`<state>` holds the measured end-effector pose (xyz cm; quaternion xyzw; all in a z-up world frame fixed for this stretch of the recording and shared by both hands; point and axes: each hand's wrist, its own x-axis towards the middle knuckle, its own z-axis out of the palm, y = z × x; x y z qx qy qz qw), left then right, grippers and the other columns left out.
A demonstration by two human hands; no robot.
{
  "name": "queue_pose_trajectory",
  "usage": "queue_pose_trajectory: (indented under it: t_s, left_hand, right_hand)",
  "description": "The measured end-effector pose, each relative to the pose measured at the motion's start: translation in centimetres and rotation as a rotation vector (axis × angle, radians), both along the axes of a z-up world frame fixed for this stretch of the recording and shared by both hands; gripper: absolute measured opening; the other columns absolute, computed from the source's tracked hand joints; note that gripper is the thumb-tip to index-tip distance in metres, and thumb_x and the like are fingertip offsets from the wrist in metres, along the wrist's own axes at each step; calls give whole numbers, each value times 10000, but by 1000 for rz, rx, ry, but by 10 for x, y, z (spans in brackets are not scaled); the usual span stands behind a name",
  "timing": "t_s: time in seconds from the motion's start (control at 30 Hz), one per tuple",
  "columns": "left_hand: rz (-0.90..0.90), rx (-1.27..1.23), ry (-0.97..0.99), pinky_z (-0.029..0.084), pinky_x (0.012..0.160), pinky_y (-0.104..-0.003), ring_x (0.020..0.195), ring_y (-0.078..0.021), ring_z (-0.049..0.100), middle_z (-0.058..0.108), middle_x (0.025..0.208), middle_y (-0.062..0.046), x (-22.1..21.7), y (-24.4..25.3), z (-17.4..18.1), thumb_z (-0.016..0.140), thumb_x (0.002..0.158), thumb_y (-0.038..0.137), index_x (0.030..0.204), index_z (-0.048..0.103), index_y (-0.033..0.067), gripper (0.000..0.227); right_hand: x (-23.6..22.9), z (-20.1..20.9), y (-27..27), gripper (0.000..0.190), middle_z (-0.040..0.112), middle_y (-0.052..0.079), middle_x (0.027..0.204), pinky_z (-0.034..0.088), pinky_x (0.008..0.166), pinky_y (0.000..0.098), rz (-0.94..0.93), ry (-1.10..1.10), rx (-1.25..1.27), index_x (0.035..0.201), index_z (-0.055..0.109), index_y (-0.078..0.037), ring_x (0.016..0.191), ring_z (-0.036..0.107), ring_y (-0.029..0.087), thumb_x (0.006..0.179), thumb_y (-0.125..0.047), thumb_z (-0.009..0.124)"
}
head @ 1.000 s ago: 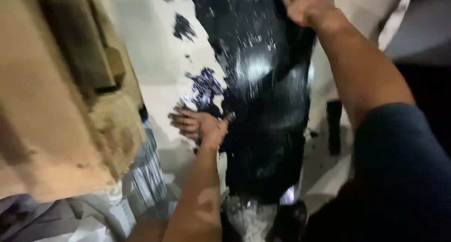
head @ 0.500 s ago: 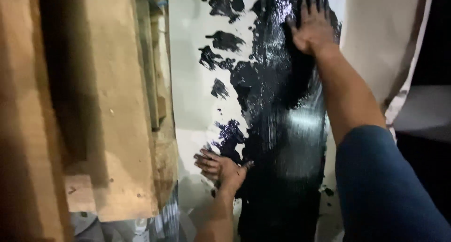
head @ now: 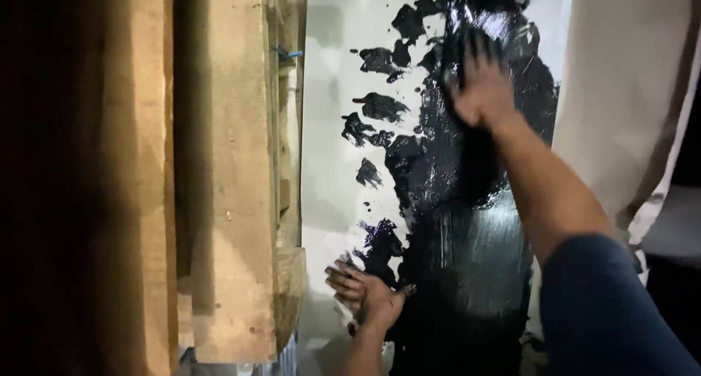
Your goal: The person spreads a thick black substance onto a white surface using their hands. They use both hands to rub and smooth the material across the surface, working from the center outwards.
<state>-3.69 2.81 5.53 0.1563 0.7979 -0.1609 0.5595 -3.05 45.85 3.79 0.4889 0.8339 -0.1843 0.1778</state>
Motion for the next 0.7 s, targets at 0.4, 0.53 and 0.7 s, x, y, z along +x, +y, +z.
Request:
queue_pose_trajectory:
  t_s: [0.4, 0.53, 0.7]
  left_hand:
    - [-23, 92, 66, 41, 1162, -784, 1445, -768, -192, -333, 1521, -591, 5, -10, -11, 771, 906, 860, 1490, -295, -268, 1658]
    - [79, 23, 49, 3, 1232, -686, 1520, -656, -195, -340, 1592, -498, 4, 2, -10, 872, 827, 789, 1531, -316, -186, 1691]
    - [70, -12, 39, 10, 1252, -673, 1543, -631, -196, -355, 1605, -480, -1, 2, 4, 852, 833, 798, 1542, -337, -158, 1682]
  right_hand:
    - [-12, -6, -19, 852, -64, 6, 1783, -10, 1293, 592, 36, -45, -63, 1693, -55, -241, 1615, -99, 312, 1008, -692, 177]
    - [-10, -6, 10, 907, -17, 90, 1778, 54, 1310, 538, 7, -39, 39, 1706, 47, -120, 1621, -48, 316, 992, -664, 185]
    - [3, 4, -50, 952, -66, 112, 1761, 40, 1291, 565, 98, 71, -12, 1695, 27, -102, 1603, -95, 331, 1003, -736, 184]
